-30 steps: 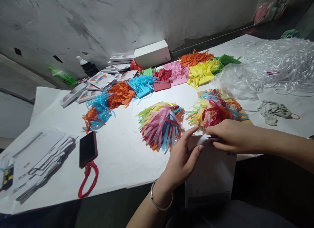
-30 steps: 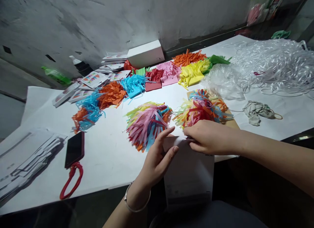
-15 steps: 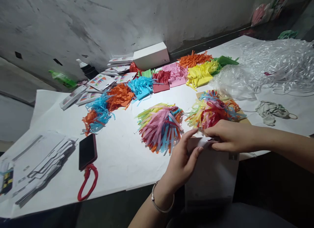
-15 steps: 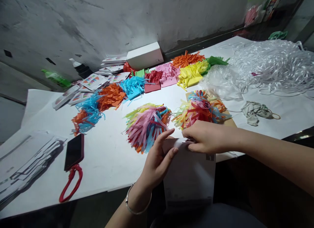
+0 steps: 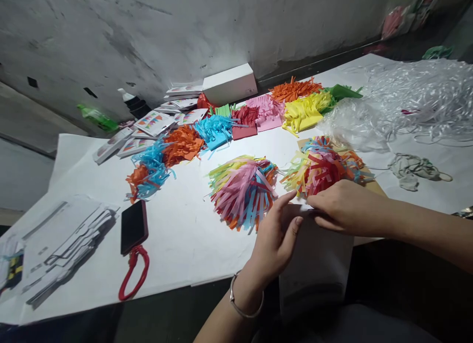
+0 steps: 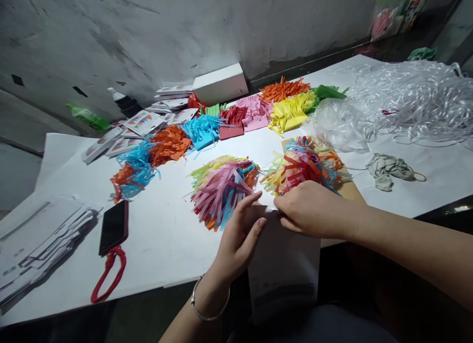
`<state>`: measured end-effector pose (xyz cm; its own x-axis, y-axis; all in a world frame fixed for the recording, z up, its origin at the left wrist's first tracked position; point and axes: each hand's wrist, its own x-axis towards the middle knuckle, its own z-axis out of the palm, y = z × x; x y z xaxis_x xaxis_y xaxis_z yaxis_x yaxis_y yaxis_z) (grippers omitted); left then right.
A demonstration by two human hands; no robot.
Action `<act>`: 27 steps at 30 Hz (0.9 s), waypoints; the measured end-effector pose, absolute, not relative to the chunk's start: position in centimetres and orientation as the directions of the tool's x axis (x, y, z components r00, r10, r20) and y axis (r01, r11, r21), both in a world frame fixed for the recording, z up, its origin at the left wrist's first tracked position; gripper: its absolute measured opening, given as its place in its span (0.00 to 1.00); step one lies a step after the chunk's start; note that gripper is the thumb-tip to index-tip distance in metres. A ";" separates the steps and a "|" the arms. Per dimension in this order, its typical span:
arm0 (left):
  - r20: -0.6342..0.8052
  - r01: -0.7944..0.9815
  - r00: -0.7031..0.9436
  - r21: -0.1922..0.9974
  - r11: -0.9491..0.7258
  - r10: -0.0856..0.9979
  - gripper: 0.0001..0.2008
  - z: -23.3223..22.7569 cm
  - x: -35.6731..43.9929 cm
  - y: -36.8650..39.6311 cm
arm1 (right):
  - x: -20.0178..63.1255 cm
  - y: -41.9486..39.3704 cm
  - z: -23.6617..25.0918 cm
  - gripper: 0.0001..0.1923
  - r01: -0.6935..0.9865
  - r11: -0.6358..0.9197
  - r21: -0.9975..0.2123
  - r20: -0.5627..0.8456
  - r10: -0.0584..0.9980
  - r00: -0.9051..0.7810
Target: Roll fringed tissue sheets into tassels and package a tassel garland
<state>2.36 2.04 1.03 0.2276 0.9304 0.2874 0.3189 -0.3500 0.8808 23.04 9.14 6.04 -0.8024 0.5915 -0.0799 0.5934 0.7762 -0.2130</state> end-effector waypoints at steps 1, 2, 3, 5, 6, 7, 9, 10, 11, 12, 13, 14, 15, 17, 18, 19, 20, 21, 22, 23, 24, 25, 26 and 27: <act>0.280 0.310 0.228 0.887 -0.342 0.932 0.21 1.0 2.4 2.1 | 23.0 9.3 6.2 0.04 0.594 0.763 -0.256 -0.100 0.590 -0.801; 0.276 0.303 0.229 0.891 -0.337 0.934 0.21 1.0 2.5 2.1 | 23.0 9.4 6.4 0.05 0.593 0.746 -0.303 -0.124 0.586 -0.801; 0.274 0.297 0.230 0.894 -0.335 0.934 0.21 1.1 2.5 2.1 | 23.0 9.6 6.6 0.06 0.589 0.731 -0.345 -0.147 0.578 -0.803; 0.270 0.281 0.235 0.901 -0.331 0.934 0.21 1.2 2.6 2.2 | 22.9 10.0 7.1 0.08 0.572 0.713 -0.406 -0.178 0.552 -0.815; 0.263 0.266 0.244 0.907 -0.326 0.933 0.21 1.2 2.7 2.2 | 22.9 10.2 7.3 0.09 0.561 0.708 -0.429 -0.189 0.537 -0.822; 0.255 0.248 0.256 0.915 -0.319 0.932 0.21 1.3 2.7 2.2 | 22.9 10.5 7.5 0.10 0.553 0.699 -0.453 -0.202 0.523 -0.828; 0.241 0.224 0.266 0.926 -0.303 0.933 0.21 1.2 2.6 2.2 | 23.0 10.9 7.8 0.11 0.542 0.684 -0.489 -0.222 0.503 -0.835; 0.238 0.224 0.256 0.928 -0.297 0.937 0.20 1.1 2.5 2.2 | 23.1 11.1 7.9 0.12 0.539 0.674 -0.505 -0.229 0.497 -0.837; 0.232 0.230 0.238 0.930 -0.287 0.943 0.20 0.9 2.5 2.2 | 23.2 11.2 8.0 0.13 0.538 0.662 -0.522 -0.237 0.494 -0.837; 0.232 0.229 0.212 0.933 -0.279 0.949 0.21 0.8 2.4 2.2 | 23.3 11.2 8.0 0.15 0.542 0.649 -0.534 -0.245 0.495 -0.834; 0.232 0.211 0.181 0.940 -0.268 0.956 0.24 0.6 2.4 2.2 | 23.5 11.2 8.1 0.16 0.549 0.638 -0.540 -0.248 0.502 -0.829; 0.228 0.175 0.145 0.952 -0.252 0.963 0.28 0.4 2.5 2.1 | 23.6 11.2 8.0 0.16 0.557 0.631 -0.540 -0.247 0.514 -0.822; 0.222 0.129 0.104 0.963 -0.235 0.969 0.32 0.3 2.5 2.1 | 23.7 11.0 8.0 0.15 0.562 0.629 -0.537 -0.240 0.525 -0.816; 0.175 0.053 0.039 0.983 -0.177 0.984 0.34 0.3 2.5 2.0 | 23.9 10.5 7.9 0.16 0.557 0.630 -0.541 -0.214 0.538 -0.815; 0.130 0.034 0.030 0.991 -0.131 0.991 0.29 0.5 2.5 2.0 | 24.0 10.3 7.8 0.17 0.546 0.621 -0.562 -0.206 0.534 -0.820; 0.081 0.027 0.031 0.996 -0.082 0.996 0.23 0.6 2.4 1.9 | 24.1 10.0 7.7 0.19 0.531 0.602 -0.597 -0.209 0.522 -0.827; 0.038 0.022 0.041 0.999 -0.039 0.998 0.19 0.8 2.2 1.8 | 24.3 9.8 7.7 0.21 0.516 0.575 -0.635 -0.215 0.511 -0.833; -0.002 0.009 0.056 1.000 0.002 0.998 0.18 0.9 2.0 1.8 | 24.5 9.6 7.7 0.22 0.503 0.549 -0.668 -0.215 0.505 -0.836; -0.039 -0.019 0.065 0.999 0.040 0.997 0.18 1.0 1.7 1.7 | 24.7 9.4 7.6 0.23 0.492 0.532 -0.689 -0.207 0.507 -0.837; -0.067 -0.055 0.063 0.996 0.071 0.996 0.20 1.0 1.5 1.5 | 24.9 9.2 7.6 0.23 0.485 0.524 -0.700 -0.195 0.513 -0.836; -0.096 -0.091 0.055 0.991 0.100 0.994 0.21 1.0 1.2 1.4 | 25.2 9.0 7.6 0.23 0.480 0.525 -0.703 -0.177 0.524 -0.833; -0.126 -0.123 0.046 0.984 0.131 0.991 0.23 0.9 1.0 1.3 | 25.5 8.9 7.5 0.23 0.474 0.529 -0.704 -0.158 0.533 -0.831; -0.152 -0.144 0.038 0.977 0.156 0.988 0.24 0.8 0.8 1.2 | 25.7 8.7 7.4 0.23 0.465 0.531 -0.709 -0.139 0.541 -0.830; -0.163 -0.147 0.027 0.975 0.165 0.986 0.24 0.8 0.6 1.0 | 26.0 8.5 7.3 0.24 0.453 0.527 -0.719 -0.122 0.547 -0.829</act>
